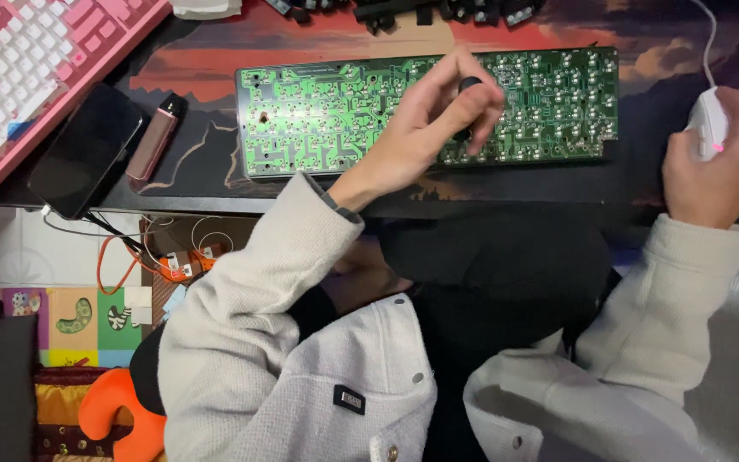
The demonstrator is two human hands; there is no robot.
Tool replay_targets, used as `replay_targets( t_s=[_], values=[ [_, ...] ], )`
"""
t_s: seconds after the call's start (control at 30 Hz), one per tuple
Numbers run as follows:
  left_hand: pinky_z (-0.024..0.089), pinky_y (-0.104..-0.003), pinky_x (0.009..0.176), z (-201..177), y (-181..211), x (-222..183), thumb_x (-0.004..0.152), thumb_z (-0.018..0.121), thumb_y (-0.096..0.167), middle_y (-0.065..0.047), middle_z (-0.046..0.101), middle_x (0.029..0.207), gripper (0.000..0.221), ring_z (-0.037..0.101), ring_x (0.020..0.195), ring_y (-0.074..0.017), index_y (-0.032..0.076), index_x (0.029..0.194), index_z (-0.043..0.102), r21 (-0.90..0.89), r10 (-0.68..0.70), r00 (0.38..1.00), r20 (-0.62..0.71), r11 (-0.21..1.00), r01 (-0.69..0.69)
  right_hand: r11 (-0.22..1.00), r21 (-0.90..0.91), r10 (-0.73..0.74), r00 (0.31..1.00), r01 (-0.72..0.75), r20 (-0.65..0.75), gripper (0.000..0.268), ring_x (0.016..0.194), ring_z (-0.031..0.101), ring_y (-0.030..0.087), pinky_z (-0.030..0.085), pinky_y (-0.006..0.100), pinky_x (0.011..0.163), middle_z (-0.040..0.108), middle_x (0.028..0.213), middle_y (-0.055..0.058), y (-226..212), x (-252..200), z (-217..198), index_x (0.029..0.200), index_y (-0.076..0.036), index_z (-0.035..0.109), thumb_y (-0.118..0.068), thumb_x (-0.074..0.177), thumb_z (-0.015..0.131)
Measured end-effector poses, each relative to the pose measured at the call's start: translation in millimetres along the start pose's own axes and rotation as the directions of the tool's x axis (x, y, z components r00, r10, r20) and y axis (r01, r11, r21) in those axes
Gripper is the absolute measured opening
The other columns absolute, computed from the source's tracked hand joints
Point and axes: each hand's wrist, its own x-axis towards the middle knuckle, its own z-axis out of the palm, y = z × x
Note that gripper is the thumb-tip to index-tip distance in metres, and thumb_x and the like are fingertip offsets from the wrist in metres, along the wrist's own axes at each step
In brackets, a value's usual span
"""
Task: Repairing a mechanical keyboard by using a screwdriver to remove or install screws on the PCB
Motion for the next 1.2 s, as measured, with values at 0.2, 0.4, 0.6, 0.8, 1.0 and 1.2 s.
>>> replay_targets(
  t_s=[0.2, 0.4, 0.6, 0.8, 1.0, 1.2],
  values=[
    [0.041, -0.028, 0.07, -4, -9, -1, 0.133, 0.056, 0.034, 0.004, 0.049, 0.089, 0.019, 0.046, 0.076, -0.0111, 0.015, 0.134, 0.059, -0.032, -0.041, 0.999, -0.007, 0.999, 0.041, 0.998, -0.044, 0.043, 0.999, -0.042, 0.028, 0.056, 0.122, 0.074, 0.045, 0.067, 0.052, 0.106, 0.066, 0.15, 0.025, 3, 4, 6, 0.152, 0.006, 0.085, 0.012, 0.097, 0.095],
    [0.038, -0.026, 0.069, -2, -9, 0, 0.133, 0.048, 0.039, 0.005, 0.049, 0.092, 0.03, 0.042, 0.075, -0.0086, 0.015, 0.129, 0.066, -0.022, -0.048, 0.999, 0.02, 0.999, 0.048, 0.99, 0.132, 0.054, 0.999, -0.054, 0.005, 0.049, 0.128, 0.07, 0.054, 0.062, 0.058, 0.112, 0.065, 0.151, 0.032, -13, 14, -2, 0.153, 0.015, 0.083, 0.016, 0.104, 0.089],
    [0.046, -0.03, 0.074, -3, 0, 2, 0.131, 0.027, 0.064, 0.006, 0.044, 0.084, 0.073, 0.049, 0.076, -0.0109, 0.009, 0.132, 0.076, 0.004, -0.151, 0.987, -0.051, 0.988, 0.151, 0.99, 0.134, 0.036, 0.998, -0.043, 0.054, 0.047, 0.13, 0.072, 0.051, 0.063, 0.056, 0.112, 0.065, 0.154, 0.032, -18, 18, -9, 0.155, 0.017, 0.085, 0.017, 0.109, 0.092],
    [0.051, -0.029, 0.083, -4, 5, 1, 0.133, 0.041, 0.051, 0.002, 0.053, 0.094, 0.052, 0.052, 0.086, -0.0115, 0.009, 0.129, 0.072, -0.078, -0.087, 0.996, 0.031, 0.993, 0.089, 0.955, 0.297, -0.014, 0.996, -0.014, 0.09, 0.051, 0.133, 0.071, 0.056, 0.061, 0.06, 0.116, 0.065, 0.159, 0.038, -24, 21, -13, 0.162, 0.023, 0.082, 0.024, 0.111, 0.089],
    [0.054, -0.028, 0.086, -2, 8, 0, 0.13, 0.059, 0.038, 0.002, 0.066, 0.104, 0.025, 0.062, 0.092, -0.0099, 0.016, 0.129, 0.071, -0.026, -0.082, 0.996, 0.046, 0.996, 0.083, 0.969, 0.247, -0.055, 0.994, 0.031, 0.092, 0.053, 0.134, 0.071, 0.055, 0.064, 0.061, 0.114, 0.066, 0.159, 0.038, -9, 11, -4, 0.164, 0.022, 0.082, 0.025, 0.111, 0.092],
    [0.066, -0.036, 0.09, -8, 2, 2, 0.125, 0.072, 0.027, -0.007, 0.074, 0.12, 0.019, 0.072, 0.098, -0.0184, 0.013, 0.127, 0.059, -0.13, -0.012, 1.0, -0.007, 0.991, 0.011, 0.946, 0.324, -0.056, 0.993, 0.018, 0.108, 0.05, 0.138, 0.07, 0.057, 0.063, 0.062, 0.116, 0.063, 0.163, 0.039, -20, 17, -9, 0.162, 0.024, 0.08, 0.028, 0.112, 0.089]
  ],
)
